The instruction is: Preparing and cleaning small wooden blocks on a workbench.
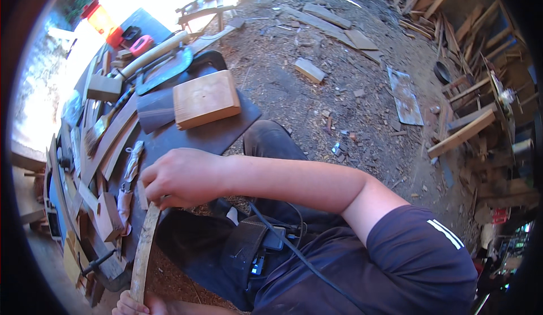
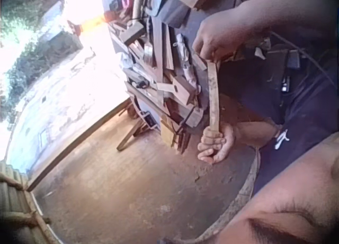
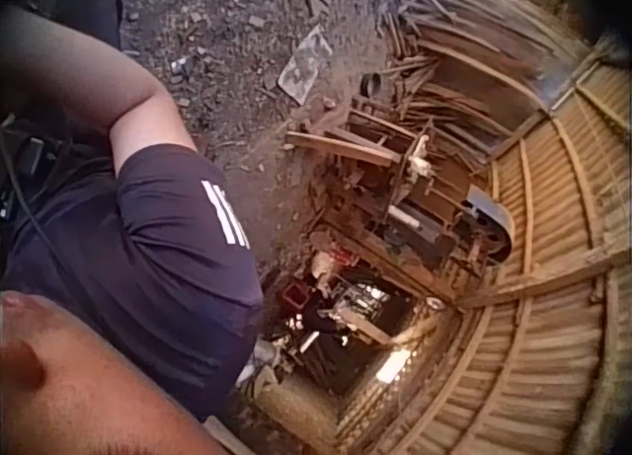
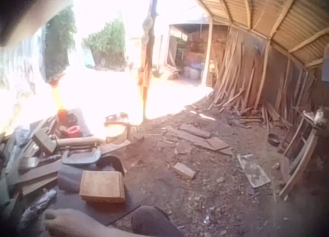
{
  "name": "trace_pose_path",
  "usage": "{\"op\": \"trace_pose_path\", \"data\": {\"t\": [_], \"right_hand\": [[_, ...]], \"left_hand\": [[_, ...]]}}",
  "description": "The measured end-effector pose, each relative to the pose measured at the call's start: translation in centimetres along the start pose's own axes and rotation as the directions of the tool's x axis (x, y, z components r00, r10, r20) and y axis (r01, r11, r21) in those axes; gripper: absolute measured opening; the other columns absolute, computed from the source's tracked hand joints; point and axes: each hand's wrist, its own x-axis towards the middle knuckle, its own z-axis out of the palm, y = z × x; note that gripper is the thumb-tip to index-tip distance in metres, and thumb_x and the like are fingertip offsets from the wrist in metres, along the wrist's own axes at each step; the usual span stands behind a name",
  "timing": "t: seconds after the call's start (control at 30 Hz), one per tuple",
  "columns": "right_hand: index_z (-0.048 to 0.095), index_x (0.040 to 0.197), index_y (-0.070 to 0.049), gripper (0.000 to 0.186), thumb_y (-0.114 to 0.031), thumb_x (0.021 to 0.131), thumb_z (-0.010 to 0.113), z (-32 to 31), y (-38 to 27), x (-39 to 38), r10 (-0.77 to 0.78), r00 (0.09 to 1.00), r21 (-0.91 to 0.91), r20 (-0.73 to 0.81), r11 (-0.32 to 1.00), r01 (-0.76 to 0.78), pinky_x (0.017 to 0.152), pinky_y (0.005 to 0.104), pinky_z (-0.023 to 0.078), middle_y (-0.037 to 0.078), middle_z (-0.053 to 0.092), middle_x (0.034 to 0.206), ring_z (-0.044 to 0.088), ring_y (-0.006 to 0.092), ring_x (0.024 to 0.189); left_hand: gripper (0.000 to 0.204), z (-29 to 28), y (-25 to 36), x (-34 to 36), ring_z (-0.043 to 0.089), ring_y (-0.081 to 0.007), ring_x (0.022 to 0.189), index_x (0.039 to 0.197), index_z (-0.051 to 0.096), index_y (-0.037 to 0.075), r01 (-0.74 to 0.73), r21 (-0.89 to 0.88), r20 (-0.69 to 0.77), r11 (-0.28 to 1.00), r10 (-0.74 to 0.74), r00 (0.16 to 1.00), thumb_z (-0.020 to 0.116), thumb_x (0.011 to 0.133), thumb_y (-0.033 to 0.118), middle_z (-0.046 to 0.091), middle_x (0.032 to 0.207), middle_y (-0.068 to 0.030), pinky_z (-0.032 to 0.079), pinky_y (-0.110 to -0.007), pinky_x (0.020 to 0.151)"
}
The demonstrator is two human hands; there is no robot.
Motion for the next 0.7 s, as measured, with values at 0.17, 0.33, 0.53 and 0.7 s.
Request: {"op": "trace_pose_path", "data": {"t": [0.17, 0.33, 0.53, 0.7], "right_hand": [[0.071, 0.088, -0.013, 0.012, -0.020, 0.081, 0.077, -0.2, 0.8, -0.3, -0.007, 1.000, 0.152, -0.008, 0.988, 0.008, 0.075, 0.0437, 0.054, 0.005, 0.068, 0.093, 0.069, 0.0307, 0.090], [0.073, 0.092, -0.013, 0.012, -0.021, 0.084, 0.076, 0.8, 0.9, -0.4, 0.021, 0.998, 0.159, -0.061, 0.987, -0.011, 0.075, 0.0430, 0.055, 0.006, 0.069, 0.093, 0.069, 0.0310, 0.089], [0.073, 0.093, -0.012, 0.012, -0.022, 0.087, 0.074, 1.6, 1.2, -0.4, -0.075, 0.991, 0.096, -0.109, 0.992, 0.086, 0.076, 0.0417, 0.056, 0.005, 0.069, 0.093, 0.069, 0.0298, 0.087], [0.072, 0.095, -0.011, 0.014, -0.022, 0.086, 0.074, 1.8, 1.4, -0.5, -0.116, 0.985, 0.074, -0.130, 0.989, 0.127, 0.075, 0.0404, 0.056, 0.005, 0.068, 0.093, 0.068, 0.0278, 0.087]], "left_hand": [[0.046, -2.5, -0.1, 0.4, 0.031, -0.0070, 0.040, 0.077, 0.040, 0.011, -0.017, -0.011, 0.064, 1.000, 0.018, 0.998, 0.040, 0.108, 0.046, 0.032, 0.056, 0.0049, 0.031, -0.025, 0.041], [0.046, -3.3, 0.3, 0.6, 0.030, -0.0066, 0.044, 0.079, 0.039, 0.012, 0.021, 0.146, 0.097, 0.989, -0.036, 0.995, 0.038, 0.109, 0.046, 0.031, 0.058, 0.0063, 0.032, -0.024, 0.044], [0.045, -3.8, 0.2, 0.8, 0.031, -0.0063, 0.046, 0.081, 0.041, 0.012, 0.039, 0.108, 0.088, 0.993, -0.049, 0.995, 0.037, 0.110, 0.047, 0.030, 0.058, 0.0066, 0.031, -0.023, 0.045], [0.044, -3.6, 0.1, 0.7, 0.030, -0.0070, 0.044, 0.078, 0.041, 0.012, 0.010, 0.147, 0.049, 0.989, -0.017, 0.999, 0.040, 0.109, 0.043, 0.030, 0.056, 0.0059, 0.031, -0.024, 0.042]]}}
